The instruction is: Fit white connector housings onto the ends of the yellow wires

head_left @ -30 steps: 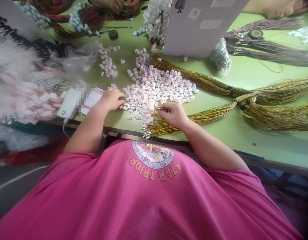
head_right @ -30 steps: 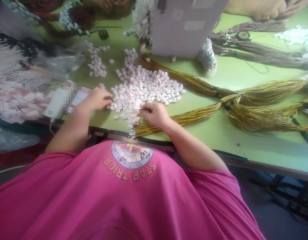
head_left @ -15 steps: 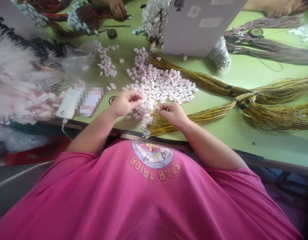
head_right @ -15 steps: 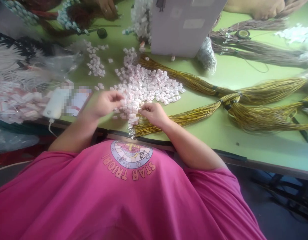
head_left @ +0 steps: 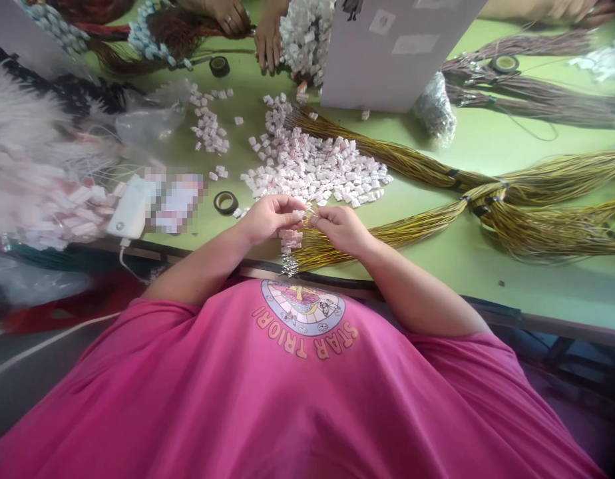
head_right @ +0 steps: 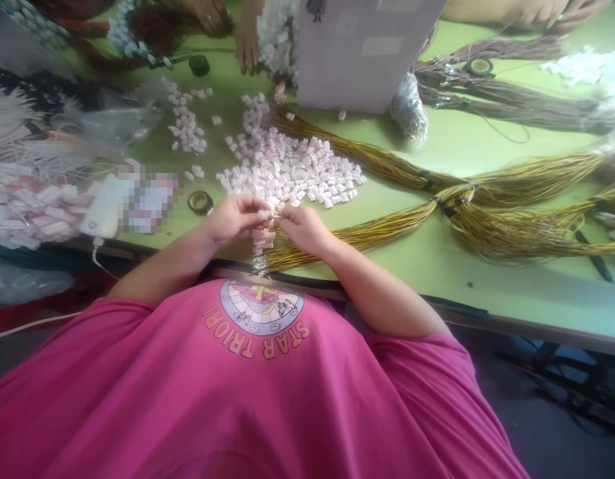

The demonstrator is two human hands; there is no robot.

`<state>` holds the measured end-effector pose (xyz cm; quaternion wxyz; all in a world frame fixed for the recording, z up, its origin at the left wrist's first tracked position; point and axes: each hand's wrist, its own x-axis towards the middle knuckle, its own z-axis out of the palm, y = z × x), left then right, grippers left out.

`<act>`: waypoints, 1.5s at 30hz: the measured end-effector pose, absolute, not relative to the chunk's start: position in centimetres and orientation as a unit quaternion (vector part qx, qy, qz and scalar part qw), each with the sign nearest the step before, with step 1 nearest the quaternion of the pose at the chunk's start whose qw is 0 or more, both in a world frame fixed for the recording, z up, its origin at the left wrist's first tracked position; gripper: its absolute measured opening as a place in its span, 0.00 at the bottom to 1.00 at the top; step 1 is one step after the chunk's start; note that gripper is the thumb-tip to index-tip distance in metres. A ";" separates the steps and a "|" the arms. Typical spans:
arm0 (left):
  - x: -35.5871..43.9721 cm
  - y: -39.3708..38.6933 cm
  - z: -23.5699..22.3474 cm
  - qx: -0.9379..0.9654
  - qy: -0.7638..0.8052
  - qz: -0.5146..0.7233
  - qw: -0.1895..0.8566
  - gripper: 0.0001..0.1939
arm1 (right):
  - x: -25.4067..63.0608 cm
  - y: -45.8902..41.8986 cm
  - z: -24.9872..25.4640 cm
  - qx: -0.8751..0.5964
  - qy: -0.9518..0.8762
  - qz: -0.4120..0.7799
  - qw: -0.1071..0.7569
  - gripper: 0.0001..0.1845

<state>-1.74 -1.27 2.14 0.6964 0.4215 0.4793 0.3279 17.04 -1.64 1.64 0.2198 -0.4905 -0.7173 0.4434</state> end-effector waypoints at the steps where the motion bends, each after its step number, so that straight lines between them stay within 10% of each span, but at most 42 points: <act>1: -1.7 -1.3 2.1 0.416 0.484 0.328 0.697 0.07 | 17.0 -1.6 1.6 -0.491 -0.718 0.442 0.218 0.14; 28: -1.9 -1.8 1.4 0.649 0.482 0.309 0.501 0.07 | 17.0 -1.6 1.7 -0.479 -0.717 0.472 0.183 0.16; 45: -1.4 -2.4 1.3 0.558 0.519 0.345 0.549 0.06 | 16.7 -1.8 1.7 -0.513 -0.728 0.403 0.209 0.13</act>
